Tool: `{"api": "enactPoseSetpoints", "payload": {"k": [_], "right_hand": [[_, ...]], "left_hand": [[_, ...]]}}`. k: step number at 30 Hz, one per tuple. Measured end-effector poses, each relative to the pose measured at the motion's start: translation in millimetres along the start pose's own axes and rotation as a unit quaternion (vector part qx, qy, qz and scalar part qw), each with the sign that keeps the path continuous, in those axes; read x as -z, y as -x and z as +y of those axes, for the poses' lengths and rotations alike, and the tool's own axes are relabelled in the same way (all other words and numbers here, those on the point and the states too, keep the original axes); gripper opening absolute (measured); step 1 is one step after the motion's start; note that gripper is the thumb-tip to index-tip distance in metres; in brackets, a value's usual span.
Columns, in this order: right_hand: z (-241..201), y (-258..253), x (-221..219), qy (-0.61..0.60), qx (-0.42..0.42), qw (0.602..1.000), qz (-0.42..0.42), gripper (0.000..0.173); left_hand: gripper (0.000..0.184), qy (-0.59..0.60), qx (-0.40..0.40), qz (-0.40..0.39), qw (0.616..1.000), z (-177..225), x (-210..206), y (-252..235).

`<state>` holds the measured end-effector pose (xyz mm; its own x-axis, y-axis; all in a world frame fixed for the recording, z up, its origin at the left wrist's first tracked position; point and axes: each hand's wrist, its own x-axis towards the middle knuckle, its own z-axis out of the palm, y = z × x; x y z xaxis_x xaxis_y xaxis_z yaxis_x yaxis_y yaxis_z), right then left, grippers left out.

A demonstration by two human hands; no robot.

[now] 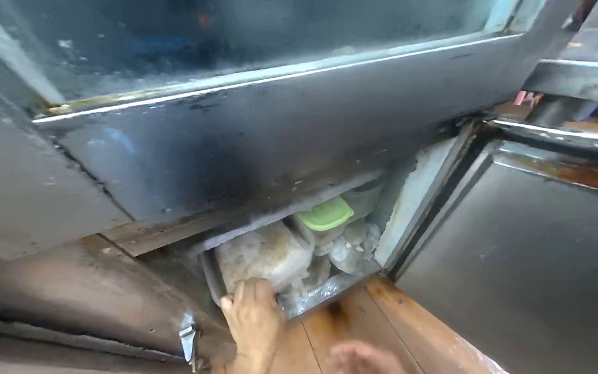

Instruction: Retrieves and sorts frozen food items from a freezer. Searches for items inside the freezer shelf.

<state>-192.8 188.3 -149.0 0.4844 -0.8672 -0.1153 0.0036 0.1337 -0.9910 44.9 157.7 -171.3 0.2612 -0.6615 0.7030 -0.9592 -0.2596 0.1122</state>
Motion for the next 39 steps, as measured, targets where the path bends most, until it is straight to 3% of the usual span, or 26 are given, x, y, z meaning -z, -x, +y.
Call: {"api": "enactPoseSetpoints", "payload": {"k": [2, 5, 11, 15, 22, 29, 33, 36, 39], "right_hand": [[-35.8, -38.2, -1.0, 0.096, 0.026, 0.994, 0.051, 0.028], [-78.8, -95.4, -9.3, 0.321, 0.008, 0.941, 0.106, 0.036], [-106.4, -164.3, -37.7, 0.607, -0.059, 0.792, -0.002, 0.046], [-108.4, -181.6, -50.0, 0.645, -0.143, 0.749, -0.042, 0.052], [-119.9, -191.5, -60.7, 0.59, -0.226, 0.775, -0.034, 0.066], [-122.6, -193.7, -67.8, 0.42, -0.23, 0.878, 0.019, 0.049], [-137.9, -197.0, -64.6, 0.199, -0.264, 0.94, 0.079, 0.038], [-149.8, -199.7, -56.4, 0.104, -0.271, 0.953, 0.089, 0.028], [-153.6, -183.7, -38.2, 0.021, -0.275, 0.957, 0.088, 0.031]], "left_hand": [[0.02, 0.013, 0.009, 0.055, 0.998, 11.1, -2.8, 17.9], [0.019, 0.046, 0.05, 0.086, 0.994, 26.7, -6.8, 40.7], [0.016, 0.075, 0.088, 0.13, 0.985, 36.0, -15.0, 46.6], [0.015, 0.103, 0.096, 0.168, 0.976, 35.7, -19.0, 47.7], [0.012, 0.144, 0.102, 0.203, 0.963, 38.9, -22.7, 46.8], [0.013, 0.171, 0.118, 0.242, 0.948, 38.7, -20.9, 36.9], [0.025, 0.161, 0.143, 0.273, 0.938, 25.0, -24.4, 24.4], [0.047, 0.126, 0.178, 0.265, 0.939, 13.3, -23.1, 16.9], [0.061, 0.129, 0.191, 0.252, 0.94, 10.1, -17.8, 13.4]]}}
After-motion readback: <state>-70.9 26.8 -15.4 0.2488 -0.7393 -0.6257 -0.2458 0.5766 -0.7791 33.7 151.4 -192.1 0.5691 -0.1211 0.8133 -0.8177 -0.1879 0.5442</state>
